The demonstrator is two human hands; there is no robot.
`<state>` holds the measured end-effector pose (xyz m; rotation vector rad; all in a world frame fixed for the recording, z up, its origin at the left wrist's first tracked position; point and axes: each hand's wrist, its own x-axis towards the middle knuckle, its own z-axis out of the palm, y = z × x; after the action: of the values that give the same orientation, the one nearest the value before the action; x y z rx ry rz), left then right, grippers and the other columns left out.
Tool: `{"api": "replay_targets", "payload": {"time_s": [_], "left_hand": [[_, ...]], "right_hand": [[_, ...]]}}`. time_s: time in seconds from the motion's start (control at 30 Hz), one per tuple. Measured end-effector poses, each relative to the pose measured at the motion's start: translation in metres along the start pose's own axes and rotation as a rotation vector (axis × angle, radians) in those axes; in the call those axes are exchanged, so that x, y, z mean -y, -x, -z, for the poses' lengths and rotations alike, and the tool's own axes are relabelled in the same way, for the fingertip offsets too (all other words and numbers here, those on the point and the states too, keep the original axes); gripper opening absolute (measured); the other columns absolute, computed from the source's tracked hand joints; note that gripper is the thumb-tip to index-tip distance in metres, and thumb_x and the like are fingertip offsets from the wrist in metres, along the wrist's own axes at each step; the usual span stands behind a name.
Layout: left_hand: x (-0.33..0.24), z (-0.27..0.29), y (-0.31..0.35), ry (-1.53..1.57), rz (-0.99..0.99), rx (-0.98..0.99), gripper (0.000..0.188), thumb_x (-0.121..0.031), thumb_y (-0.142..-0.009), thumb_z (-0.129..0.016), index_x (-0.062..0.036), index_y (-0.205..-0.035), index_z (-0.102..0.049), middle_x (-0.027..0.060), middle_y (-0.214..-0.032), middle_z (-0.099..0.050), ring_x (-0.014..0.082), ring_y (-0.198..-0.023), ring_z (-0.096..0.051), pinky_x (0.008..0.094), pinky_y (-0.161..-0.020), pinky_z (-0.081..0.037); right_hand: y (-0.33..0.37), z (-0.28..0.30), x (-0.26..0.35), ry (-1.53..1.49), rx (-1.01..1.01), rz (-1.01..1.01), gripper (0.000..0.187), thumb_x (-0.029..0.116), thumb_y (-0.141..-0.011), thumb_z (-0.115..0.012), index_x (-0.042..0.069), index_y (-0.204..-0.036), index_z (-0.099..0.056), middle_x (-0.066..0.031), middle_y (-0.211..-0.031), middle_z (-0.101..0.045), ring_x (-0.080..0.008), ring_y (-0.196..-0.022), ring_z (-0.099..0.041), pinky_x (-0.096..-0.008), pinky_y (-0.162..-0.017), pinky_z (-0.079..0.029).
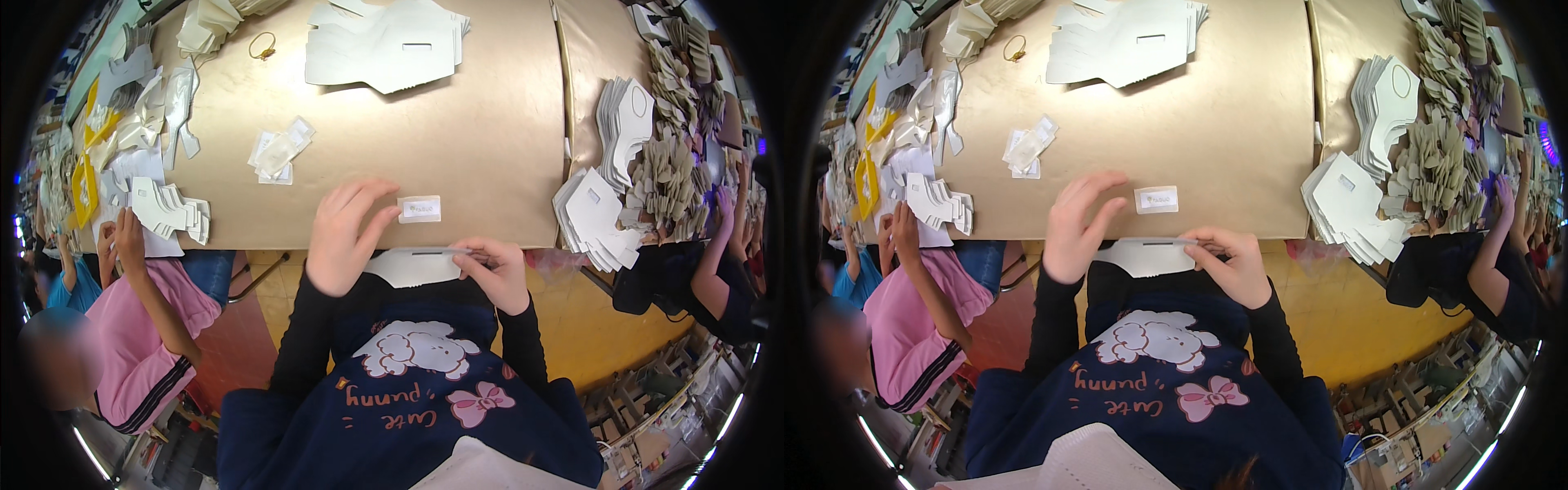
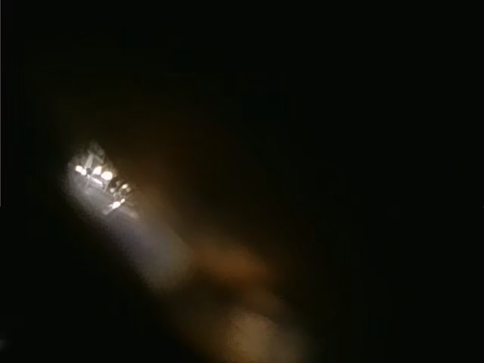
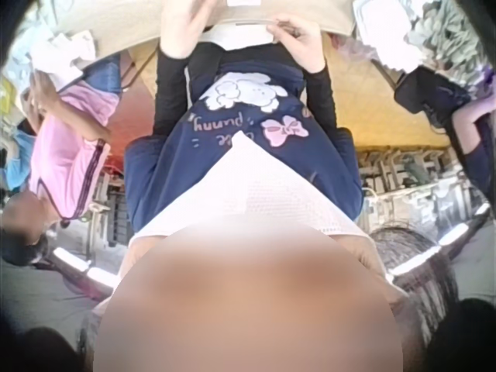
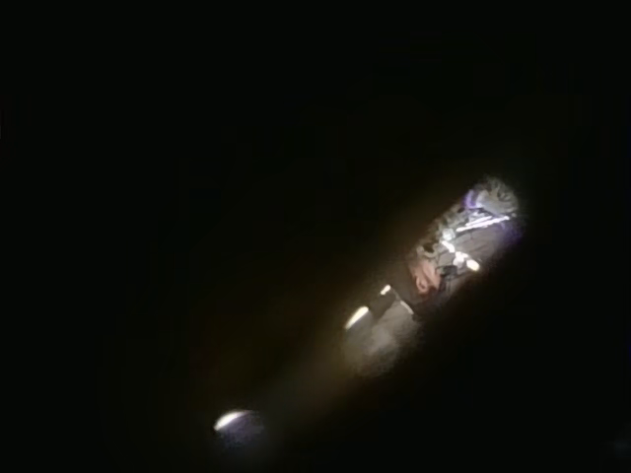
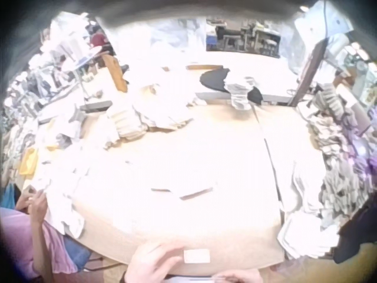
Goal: The person repeatedly picks small rectangular paper pieces and inserts them into slots on larger white paper cutouts. They handle the items one at a time, placing each completed unit on the table. The process continues throughout the clip with no visible final destination for the assembled pieces.
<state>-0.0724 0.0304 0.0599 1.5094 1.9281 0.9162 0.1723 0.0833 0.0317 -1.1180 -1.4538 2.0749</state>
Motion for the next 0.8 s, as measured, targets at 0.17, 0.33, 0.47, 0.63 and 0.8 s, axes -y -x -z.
{"api": "replay_targets", "payload": {"time_s": [0.17,0.33,0.47,0.63,0.8], "left_hand": [[-0.017,0.001,0.022,0.085,0.068,0.035,0.046,-0.013,-0.090,-0.071,-0.0071,-0.133,-0.059,0.0107,-0.107,-0.070,0.0311,-0.098,-0.066,0.0408,-0.086,-0.049],[-0.002,-0.013,0.022,0.161,0.273,0.060,0.046,-0.010,-0.088,-0.073,-0.0059,-0.130,-0.055,0.0147,-0.095,-0.069,0.0328,-0.090,-0.067,0.0409,-0.077,-0.051],[0.005,-0.019,0.019,0.122,0.208,0.019,0.024,-0.008,-0.087,-0.073,-0.0056,-0.109,-0.061,0.0124,-0.094,-0.069,0.0330,-0.082,-0.066,0.0387,-0.072,-0.052],[0.007,-0.026,0.019,0.115,0.250,0.023,0.020,-0.009,-0.086,-0.074,-0.0039,-0.103,-0.064,0.0114,-0.096,-0.069,0.0316,-0.083,-0.066,0.0377,-0.073,-0.052],[0.007,-0.033,0.020,0.106,0.250,-0.033,0.021,-0.007,-0.085,-0.077,0.0009,-0.101,-0.066,0.0091,-0.088,-0.063,0.0169,-0.072,-0.060,0.0285,-0.066,-0.048]], "right_hand": [[-0.009,-0.005,-0.002,-0.212,-0.103,-0.081,0.025,0.000,-0.095,-0.065,-0.006,-0.119,-0.064,-0.0088,-0.094,-0.072,-0.0091,-0.074,-0.064,-0.0225,-0.063,-0.052],[-0.021,-0.020,0.004,-0.179,-0.161,-0.033,0.028,0.000,-0.095,-0.066,-0.005,-0.122,-0.063,-0.0073,-0.091,-0.070,-0.0087,-0.073,-0.064,-0.0228,-0.062,-0.052],[-0.036,-0.020,0.008,0.158,-0.207,0.149,0.027,0.000,-0.091,-0.069,-0.001,-0.118,-0.066,-0.0076,-0.083,-0.066,-0.0102,-0.068,-0.063,-0.0230,-0.059,-0.050],[-0.047,-0.005,0.011,0.622,-0.112,0.361,0.022,-0.003,-0.083,-0.075,0.001,-0.104,-0.072,-0.0038,-0.075,-0.061,-0.0077,-0.061,-0.056,-0.0223,-0.054,-0.045],[-0.050,-0.001,0.010,0.624,-0.089,0.326,0.021,0.000,-0.084,-0.074,0.002,-0.104,-0.071,-0.0050,-0.073,-0.058,-0.0119,-0.058,-0.053,-0.0260,-0.053,-0.043]]}}
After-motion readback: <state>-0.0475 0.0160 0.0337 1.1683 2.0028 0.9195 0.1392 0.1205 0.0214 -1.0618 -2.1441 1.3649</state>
